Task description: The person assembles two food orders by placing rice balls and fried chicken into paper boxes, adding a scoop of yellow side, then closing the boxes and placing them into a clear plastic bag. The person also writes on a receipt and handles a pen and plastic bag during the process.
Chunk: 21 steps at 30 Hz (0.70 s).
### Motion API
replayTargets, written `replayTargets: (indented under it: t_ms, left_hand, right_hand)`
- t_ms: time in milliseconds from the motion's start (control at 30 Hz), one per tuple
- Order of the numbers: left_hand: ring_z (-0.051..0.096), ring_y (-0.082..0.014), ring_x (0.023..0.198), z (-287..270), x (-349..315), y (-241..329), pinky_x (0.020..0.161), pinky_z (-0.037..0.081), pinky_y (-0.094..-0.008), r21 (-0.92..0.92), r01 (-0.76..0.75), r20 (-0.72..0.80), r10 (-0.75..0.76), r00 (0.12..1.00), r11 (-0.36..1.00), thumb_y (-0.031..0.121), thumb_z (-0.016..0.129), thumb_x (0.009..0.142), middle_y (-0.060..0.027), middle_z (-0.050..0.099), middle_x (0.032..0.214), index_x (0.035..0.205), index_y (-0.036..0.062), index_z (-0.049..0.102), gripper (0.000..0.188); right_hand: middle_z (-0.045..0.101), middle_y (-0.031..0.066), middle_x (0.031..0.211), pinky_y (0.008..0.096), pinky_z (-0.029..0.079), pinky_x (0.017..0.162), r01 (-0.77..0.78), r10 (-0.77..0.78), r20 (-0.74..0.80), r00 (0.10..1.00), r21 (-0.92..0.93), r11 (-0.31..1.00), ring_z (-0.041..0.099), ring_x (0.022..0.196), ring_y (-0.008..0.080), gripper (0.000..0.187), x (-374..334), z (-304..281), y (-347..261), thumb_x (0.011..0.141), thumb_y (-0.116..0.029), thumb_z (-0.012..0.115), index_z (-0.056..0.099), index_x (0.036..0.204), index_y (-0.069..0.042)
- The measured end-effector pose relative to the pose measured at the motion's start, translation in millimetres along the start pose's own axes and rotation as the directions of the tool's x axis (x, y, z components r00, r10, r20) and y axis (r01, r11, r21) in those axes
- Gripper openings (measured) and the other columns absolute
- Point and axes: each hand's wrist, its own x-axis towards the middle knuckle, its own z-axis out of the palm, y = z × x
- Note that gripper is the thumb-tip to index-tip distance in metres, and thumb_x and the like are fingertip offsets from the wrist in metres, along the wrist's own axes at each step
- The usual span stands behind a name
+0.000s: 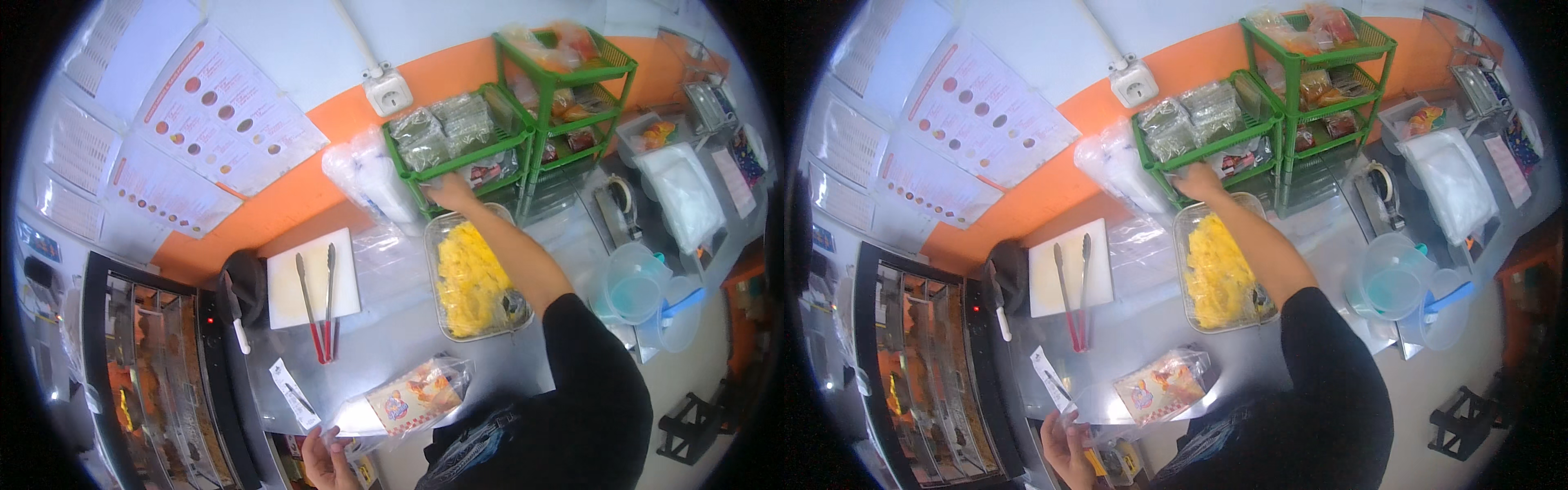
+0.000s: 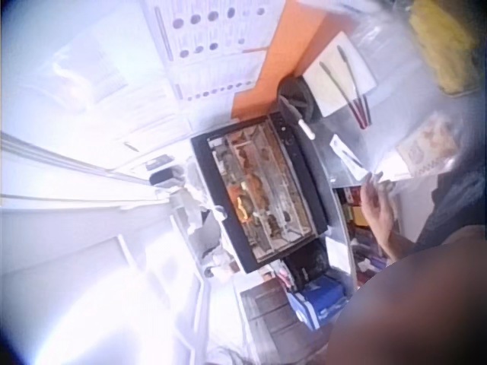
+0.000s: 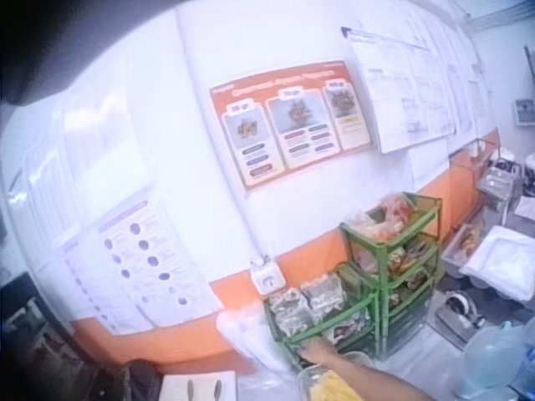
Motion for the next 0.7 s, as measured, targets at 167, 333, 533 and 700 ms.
replayTargets:
  t_ms: [167, 333, 533, 700]
  left_hand:
    - [0.064, -0.0253, 0.106, 13, 3, 6, 0.089, 0.054, -0.0362, 0.286, -0.001, -0.312, 0.094, 0.946, 0.958, 0.012, 0.065, 0.102, -0.0171, 0.067, 0.119, 0.132, -0.0055, 0.056, 0.036]
    - [0.065, -0.0352, 0.107, 33, 3, 9, 0.099, 0.05, -0.0501, 0.352, -0.318, -0.388, 0.446, 0.807, 0.881, 0.023, 0.069, 0.099, -0.0241, 0.068, 0.119, 0.132, -0.0044, 0.058, 0.044]
    - [0.061, -0.0392, 0.116, 109, 35, 31, 0.099, 0.05, -0.0451, 0.043, -0.49, 0.321, 0.453, 0.832, 0.871, 0.006, 0.074, 0.085, -0.0267, 0.062, 0.123, 0.126, -0.0043, 0.06, 0.044]
    - [0.06, -0.0432, 0.12, 177, 51, 53, 0.1, 0.051, -0.0444, 0.132, -0.738, 0.481, 0.609, 0.631, 0.662, 0.004, 0.075, 0.083, -0.0259, 0.058, 0.135, 0.133, -0.0002, 0.06, 0.052]
  right_hand:
    - [0.072, 0.0239, 0.108, 0.0442, 0.055, 0.089, -0.069, 0.088, -0.128, 0.988, 0.14, 0.988, 0.071, 0.102, 0.0376, 0.04, 2, 27, 5, 0.089, -0.031, 0.072, 0.071, 0.109, 0.004]
    - [0.074, 0.0135, 0.082, 0.0365, 0.054, 0.069, -0.079, 0.069, 0.038, 0.997, 0.398, 0.914, 0.072, 0.076, 0.0221, 0.023, -85, -45, 14, 0.099, -0.02, 0.06, 0.071, 0.1, 0.001]
    - [0.067, 0.0165, 0.109, 0.0417, 0.05, 0.089, 0.385, -0.383, -0.037, 0.923, 0.131, 0.914, 0.064, 0.1, 0.0321, 0.02, -212, -122, -23, 0.098, -0.019, 0.061, 0.069, 0.1, 0.0]
    - [0.065, 0.0148, 0.122, 0.0416, 0.046, 0.103, 0.45, -0.683, 0.273, 0.677, 0.581, 0.678, 0.061, 0.115, 0.0314, 0.019, -261, -158, -48, 0.096, -0.017, 0.067, 0.069, 0.106, -0.001]
